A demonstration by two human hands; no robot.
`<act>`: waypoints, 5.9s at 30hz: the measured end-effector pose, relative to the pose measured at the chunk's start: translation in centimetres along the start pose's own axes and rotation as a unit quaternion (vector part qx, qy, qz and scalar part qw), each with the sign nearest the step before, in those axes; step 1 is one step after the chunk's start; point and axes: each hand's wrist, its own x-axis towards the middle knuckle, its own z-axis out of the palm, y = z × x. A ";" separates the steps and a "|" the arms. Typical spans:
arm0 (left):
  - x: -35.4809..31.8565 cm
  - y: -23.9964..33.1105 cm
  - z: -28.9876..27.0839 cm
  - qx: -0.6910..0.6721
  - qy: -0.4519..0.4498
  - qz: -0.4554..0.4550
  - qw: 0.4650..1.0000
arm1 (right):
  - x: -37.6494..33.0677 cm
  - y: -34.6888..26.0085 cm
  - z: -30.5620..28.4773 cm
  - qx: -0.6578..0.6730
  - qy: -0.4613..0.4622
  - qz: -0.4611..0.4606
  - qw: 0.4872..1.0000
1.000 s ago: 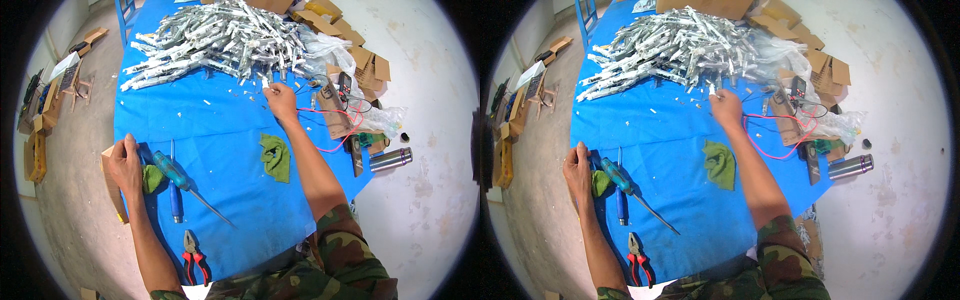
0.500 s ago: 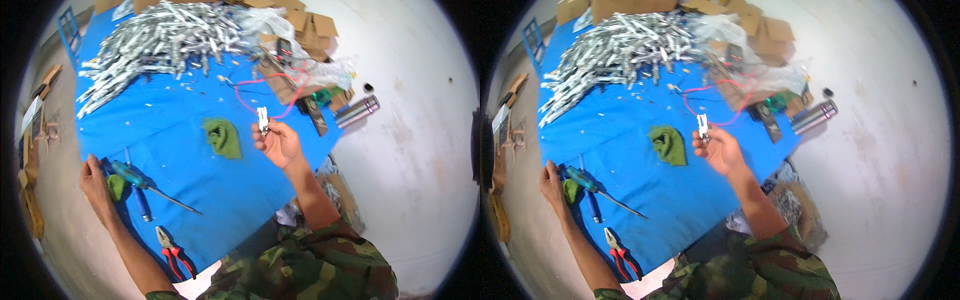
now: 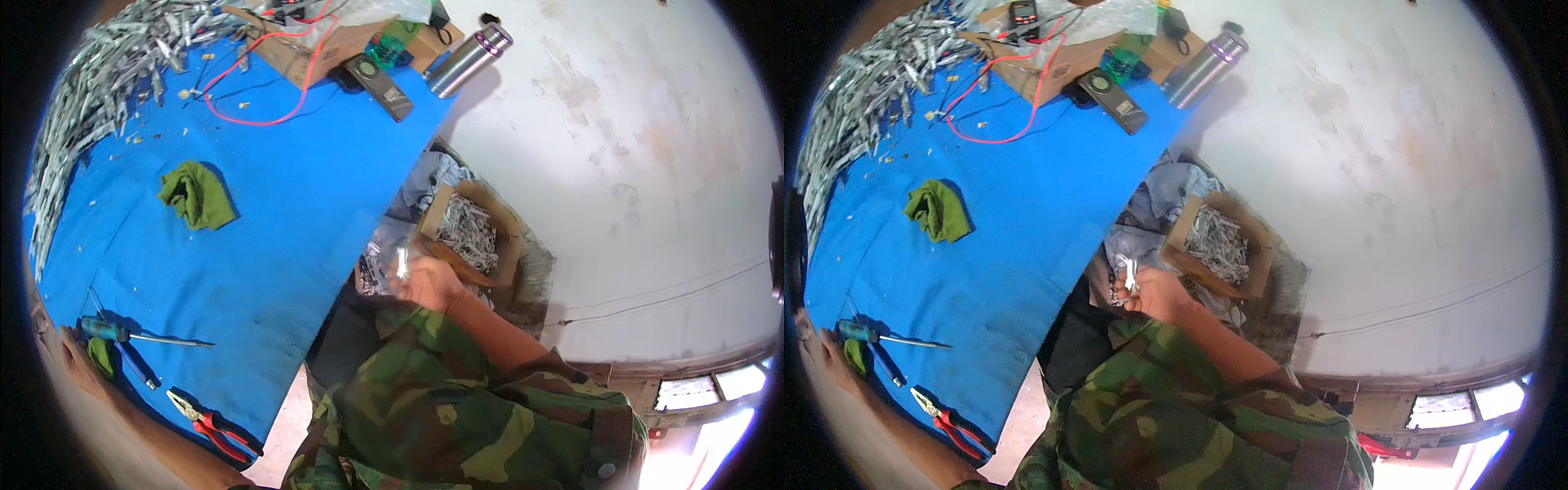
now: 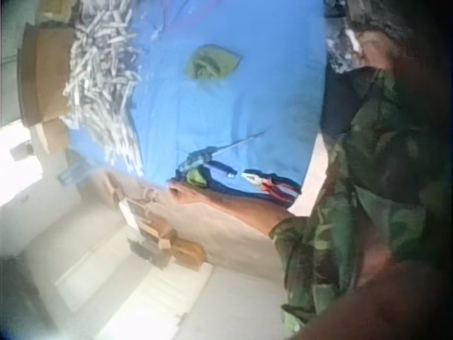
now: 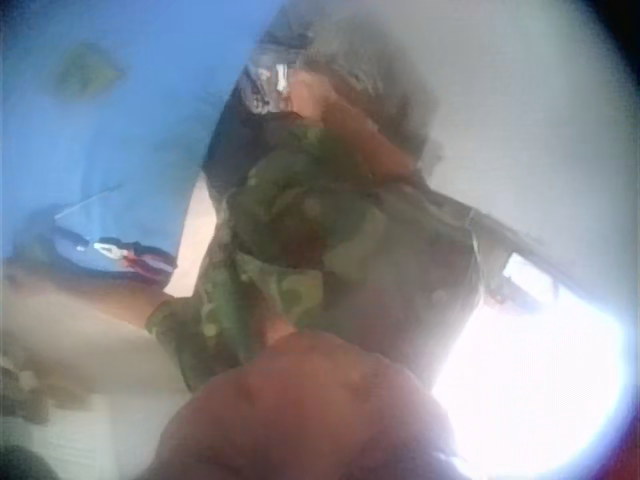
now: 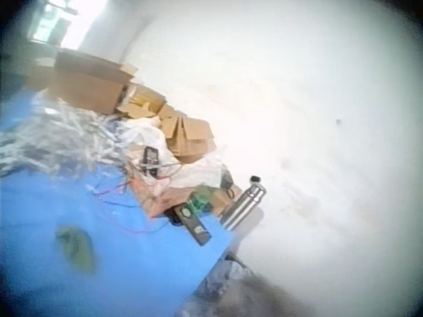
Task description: The person uses a screwdriver and pliers to take apart small electronic components by hand over a workspace filled with scrap materials.
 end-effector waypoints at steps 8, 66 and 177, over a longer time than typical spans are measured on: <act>2.2 -2.5 -1.1 0.070 -0.016 0.064 0.995 | -2.9 -3.0 -19.5 -0.341 0.329 -0.101 0.875; -4.9 7.9 2.0 0.006 0.105 -0.003 0.994 | 32.7 -7.2 45.2 -0.679 -0.073 -0.551 0.479; -4.9 7.7 2.1 0.046 0.119 -0.001 0.992 | 21.7 -2.5 39.7 -0.725 -0.065 -0.515 0.452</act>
